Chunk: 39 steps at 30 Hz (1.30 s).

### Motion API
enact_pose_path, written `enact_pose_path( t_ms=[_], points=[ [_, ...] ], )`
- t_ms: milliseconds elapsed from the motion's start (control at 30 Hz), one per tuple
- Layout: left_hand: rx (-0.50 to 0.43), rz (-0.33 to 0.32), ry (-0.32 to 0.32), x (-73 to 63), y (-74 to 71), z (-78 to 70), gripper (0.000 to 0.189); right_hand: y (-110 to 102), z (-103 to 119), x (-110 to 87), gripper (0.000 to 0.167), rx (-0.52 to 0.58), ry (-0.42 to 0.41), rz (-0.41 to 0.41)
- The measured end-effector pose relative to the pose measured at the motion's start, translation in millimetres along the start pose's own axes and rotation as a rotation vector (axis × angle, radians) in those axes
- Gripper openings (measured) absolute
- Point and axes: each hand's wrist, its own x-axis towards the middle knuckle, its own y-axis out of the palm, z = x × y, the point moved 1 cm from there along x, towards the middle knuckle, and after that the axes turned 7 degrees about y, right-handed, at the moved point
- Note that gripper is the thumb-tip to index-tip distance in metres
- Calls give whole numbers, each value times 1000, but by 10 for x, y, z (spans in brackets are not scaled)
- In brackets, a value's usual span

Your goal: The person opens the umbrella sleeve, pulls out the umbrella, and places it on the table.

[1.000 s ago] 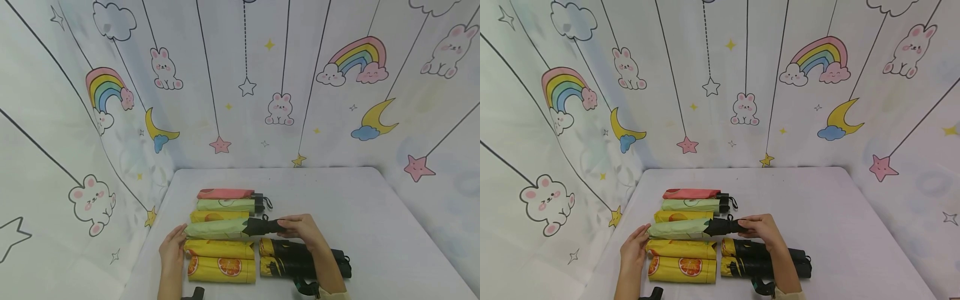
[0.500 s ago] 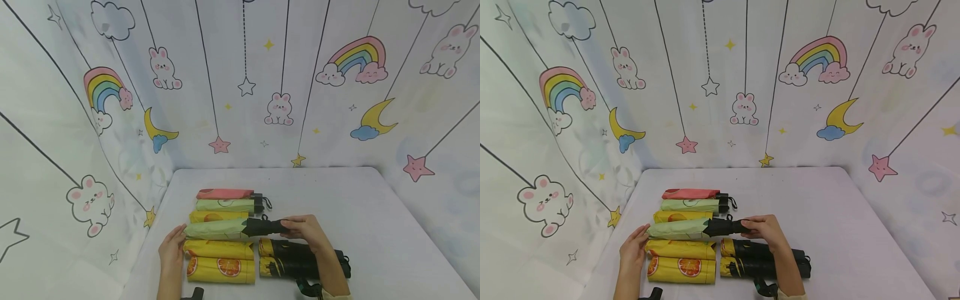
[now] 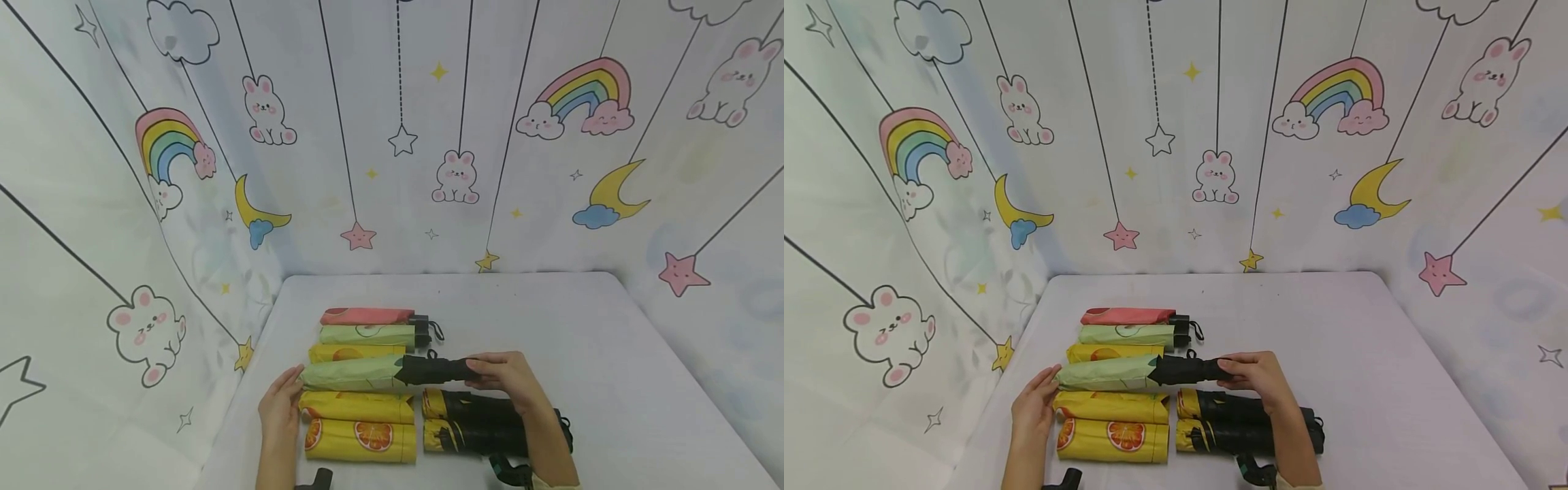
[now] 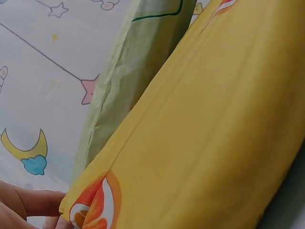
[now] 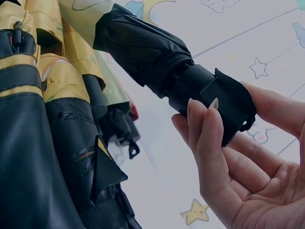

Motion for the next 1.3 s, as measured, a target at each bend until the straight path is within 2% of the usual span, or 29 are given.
enact_pose_path(
  t_ms=[267, 533, 900, 1300],
  points=[
    [-8, 11, 5, -7, 15, -2, 49, -68, -21, -30, 49, 3, 9, -11],
    [-26, -15, 14, -5, 39, -5, 50, -139, -11, -74, 50, 10, -5, -11],
    [-40, -27, 14, -5, 51, -13, 41, -259, -10, -126, 51, 25, -16, 4],
    [-64, -33, 18, -8, 52, -23, 45, -362, -10, -213, 48, 12, -37, 7]
  ],
)
